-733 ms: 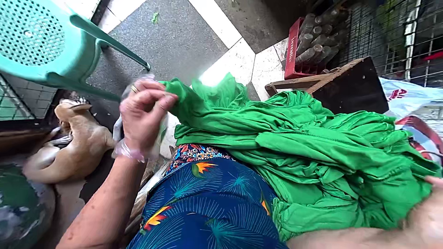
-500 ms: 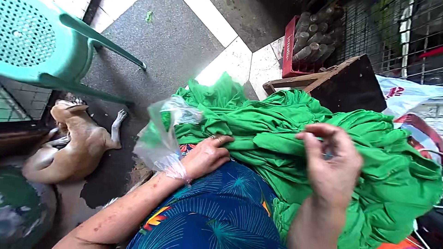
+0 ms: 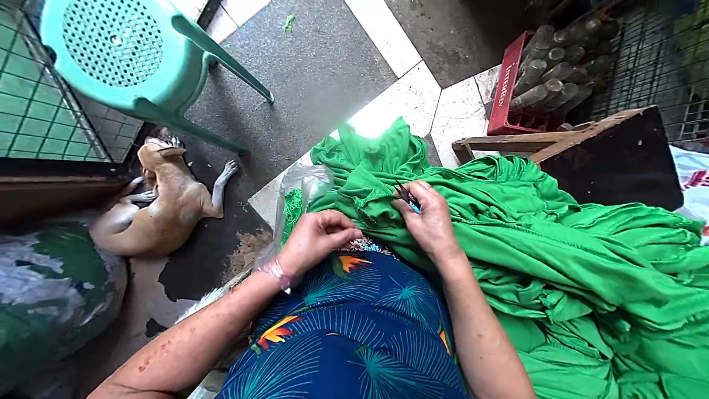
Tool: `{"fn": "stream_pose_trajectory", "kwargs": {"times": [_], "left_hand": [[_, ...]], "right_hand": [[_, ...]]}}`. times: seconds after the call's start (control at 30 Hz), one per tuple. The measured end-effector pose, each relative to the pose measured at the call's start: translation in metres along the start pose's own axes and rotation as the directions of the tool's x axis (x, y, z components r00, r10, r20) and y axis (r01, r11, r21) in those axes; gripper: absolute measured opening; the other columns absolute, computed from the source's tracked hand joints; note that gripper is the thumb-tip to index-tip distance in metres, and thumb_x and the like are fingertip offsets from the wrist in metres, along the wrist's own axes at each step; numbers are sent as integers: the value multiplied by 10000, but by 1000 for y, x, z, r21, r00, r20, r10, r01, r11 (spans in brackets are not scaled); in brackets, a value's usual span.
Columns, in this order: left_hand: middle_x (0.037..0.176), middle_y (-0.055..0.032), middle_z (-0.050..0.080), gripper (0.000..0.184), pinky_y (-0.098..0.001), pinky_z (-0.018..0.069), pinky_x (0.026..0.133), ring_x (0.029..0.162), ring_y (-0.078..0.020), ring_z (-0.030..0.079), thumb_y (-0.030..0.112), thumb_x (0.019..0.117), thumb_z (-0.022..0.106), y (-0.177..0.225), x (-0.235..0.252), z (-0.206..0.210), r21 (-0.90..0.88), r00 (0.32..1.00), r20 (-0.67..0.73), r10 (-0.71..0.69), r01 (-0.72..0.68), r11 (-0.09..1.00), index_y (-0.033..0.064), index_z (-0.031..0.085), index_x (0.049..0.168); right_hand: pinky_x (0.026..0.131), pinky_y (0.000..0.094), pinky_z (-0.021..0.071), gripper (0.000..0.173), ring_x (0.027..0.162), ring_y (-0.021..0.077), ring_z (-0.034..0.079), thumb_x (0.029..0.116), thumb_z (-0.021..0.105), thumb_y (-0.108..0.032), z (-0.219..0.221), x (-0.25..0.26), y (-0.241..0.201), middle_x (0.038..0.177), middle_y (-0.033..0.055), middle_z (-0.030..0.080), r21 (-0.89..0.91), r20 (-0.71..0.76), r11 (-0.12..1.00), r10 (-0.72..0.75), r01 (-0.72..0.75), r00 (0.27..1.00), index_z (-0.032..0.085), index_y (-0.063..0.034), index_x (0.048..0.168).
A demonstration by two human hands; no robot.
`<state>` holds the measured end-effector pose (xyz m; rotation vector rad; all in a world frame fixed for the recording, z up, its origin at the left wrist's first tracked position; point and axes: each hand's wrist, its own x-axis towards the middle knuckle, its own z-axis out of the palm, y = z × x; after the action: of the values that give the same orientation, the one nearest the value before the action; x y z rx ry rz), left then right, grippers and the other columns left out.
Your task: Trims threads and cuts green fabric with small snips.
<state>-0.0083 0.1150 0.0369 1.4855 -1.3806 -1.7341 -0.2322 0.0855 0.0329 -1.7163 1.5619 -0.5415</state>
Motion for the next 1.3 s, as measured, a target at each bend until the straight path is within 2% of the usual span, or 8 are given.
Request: {"fn": "stream_pose_trajectory", "kwargs": {"times": [0.07, 0.17, 0.3, 0.43, 0.6, 0.73, 0.9, 1.3], "left_hand": [[763, 18, 716, 72, -186, 577, 655, 654, -33, 673, 5, 971, 643, 12, 6, -4, -222, 955, 33, -295, 295, 929, 2, 710, 946], [742, 2, 696, 106, -179, 565, 620, 631, -44, 665, 25, 1015, 593, 15, 14, 0, -313, 893, 112, -435, 447, 838, -11, 693, 1009], [729, 9, 688, 78, -166, 554, 613, 623, -32, 653, 23, 1001, 616, 18, 18, 9, -314, 888, 97, -449, 455, 833, 0, 680, 965], [683, 9, 668, 52, -164, 543, 579, 577, -29, 635, 10, 990, 628, 16, 24, 14, -347, 870, 50, -490, 476, 808, -9, 671, 967], [659, 21, 652, 122, -161, 533, 562, 556, -25, 617, 33, 1012, 601, 4, 27, 16, -405, 871, 38, -489, 461, 790, 25, 660, 905], [704, 21, 679, 156, -161, 537, 591, 593, -28, 630, -11, 1005, 573, 4, 17, 7, -394, 922, 49, -385, 372, 841, 41, 666, 890], [700, 26, 666, 172, -167, 539, 607, 600, -22, 622, -33, 992, 559, 6, 9, -1, -429, 950, 1, -313, 283, 858, 57, 670, 896], [706, 22, 670, 135, -171, 536, 620, 618, -34, 627, -16, 978, 594, -3, 8, 6, -337, 954, 61, -293, 296, 894, 54, 674, 896]], "right_hand": [[757, 475, 574, 138, 876, 313, 692, 887, 699, 31, 5, -3, 2, 1016, 209, 685, -5, -73, 997, -76, 76, 994, 709, 64, 1020], [777, 400, 598, 215, 952, 289, 713, 829, 649, 126, 16, -6, 3, 1125, 222, 690, -14, -211, 966, -255, 258, 943, 711, 65, 1026], [775, 368, 599, 230, 909, 253, 730, 797, 618, 146, 26, -7, 7, 1002, 178, 734, 28, -216, 906, -407, 422, 888, 734, 35, 960], [652, 453, 568, 242, 785, 300, 736, 775, 633, 117, 30, -11, 12, 909, 161, 748, -94, -68, 926, -371, 365, 926, 749, 6, 957], [597, 454, 518, 249, 731, 297, 702, 778, 617, -30, 26, -12, 6, 852, 154, 712, -128, 10, 951, -283, 282, 959, 718, 15, 1000], [672, 483, 545, 239, 834, 322, 720, 871, 646, -75, 22, -12, 5, 942, 175, 723, -101, 58, 960, -257, 262, 965, 709, 23, 1080], [730, 515, 552, 227, 923, 354, 727, 867, 675, -33, 22, -13, 4, 1021, 202, 729, -123, 105, 948, -280, 292, 954, 728, 17, 1082], [656, 469, 548, 158, 829, 333, 727, 957, 638, -94, 35, -10, 9, 926, 173, 725, -267, 33, 906, -331, 328, 943, 748, -24, 1046]]}}
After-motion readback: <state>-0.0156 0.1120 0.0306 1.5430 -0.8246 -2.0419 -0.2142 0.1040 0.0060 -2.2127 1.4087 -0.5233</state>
